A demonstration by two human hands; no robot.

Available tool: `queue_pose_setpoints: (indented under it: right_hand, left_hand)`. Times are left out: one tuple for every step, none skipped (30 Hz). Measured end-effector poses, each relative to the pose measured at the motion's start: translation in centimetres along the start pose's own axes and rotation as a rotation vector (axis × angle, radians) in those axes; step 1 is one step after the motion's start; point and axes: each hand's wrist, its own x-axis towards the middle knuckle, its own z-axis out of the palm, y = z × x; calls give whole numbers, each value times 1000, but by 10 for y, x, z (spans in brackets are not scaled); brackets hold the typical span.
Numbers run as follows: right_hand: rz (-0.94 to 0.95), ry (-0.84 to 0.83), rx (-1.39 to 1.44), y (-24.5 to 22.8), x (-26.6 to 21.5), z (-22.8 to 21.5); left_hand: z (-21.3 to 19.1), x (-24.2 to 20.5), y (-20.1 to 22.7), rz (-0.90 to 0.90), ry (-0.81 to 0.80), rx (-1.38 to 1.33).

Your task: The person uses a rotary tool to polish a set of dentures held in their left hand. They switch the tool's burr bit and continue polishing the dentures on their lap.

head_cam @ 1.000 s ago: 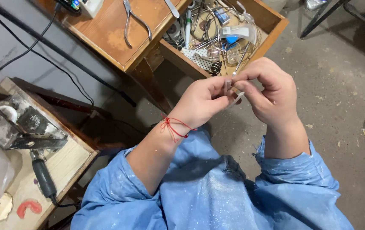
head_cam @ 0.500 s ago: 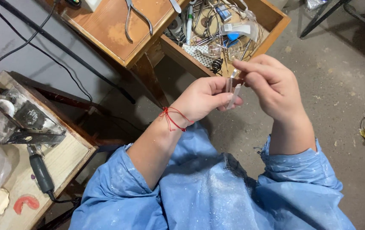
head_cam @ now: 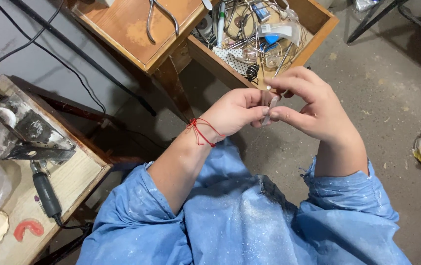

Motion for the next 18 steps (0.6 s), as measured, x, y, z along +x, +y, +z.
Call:
queue_pose_setpoints:
  right_hand:
    - [22,-18,10,0,0,0]
    - [44,-35,20,0,0,0]
    - [44,-34,20,-1,0,1]
    - [71,-71,35,-2,0,1]
    - [97,-109,50,-3,1,2]
    - [97,-107,49,-5,-2,4]
    - [118,-103,14,-7,-3,5]
    - [139,-98,-21,-9,-4,6]
    - [139,-97,-22,-9,-5,8]
    - [143,-117,-60,-9,-7,9]
    - [150,-138,-98,-10,-11,11]
    - [153,-139,-98,-15,-11,12]
    - [173,-154,-122,-21,-11,13]
    - [192,-168,-147,-27,-11,14]
    - [193,-173,-144,-27,-13,12]
    - [151,-182,-230,-27,-14,10]
    - [101,-194,-313,-27,-14,9]
    - [95,-201,-306,-27,-17,8]
  left_hand:
    - [-1,0,-2,3,-13,10]
    - [-1,0,-5,7,-26,20]
    - [1,-1,-7,7,-27,20]
    - [2,-3,-8,-17,-41,34]
    - [4,-4,-10,-41,-56,48]
    - [6,-9,-11,-42,-57,48]
    - [7,-12,-12,-67,-40,32]
    - [7,-16,-13,-92,-23,16]
    - [8,-16,-20,-92,-24,16]
    - [7,-15,-27,-98,-37,117]
    - [8,-16,-35,-107,-51,215]
    - [12,-19,-25,-109,-52,213]
    - [15,-22,-14,-142,-33,501]
    - [17,-26,-3,-174,-14,790]
    - [19,-23,-2,-177,-11,787]
    - [20,-21,-1,-128,-31,984]
    - [19,-20,1,-81,-46,1183]
    - [24,-21,5,-87,-35,1182]
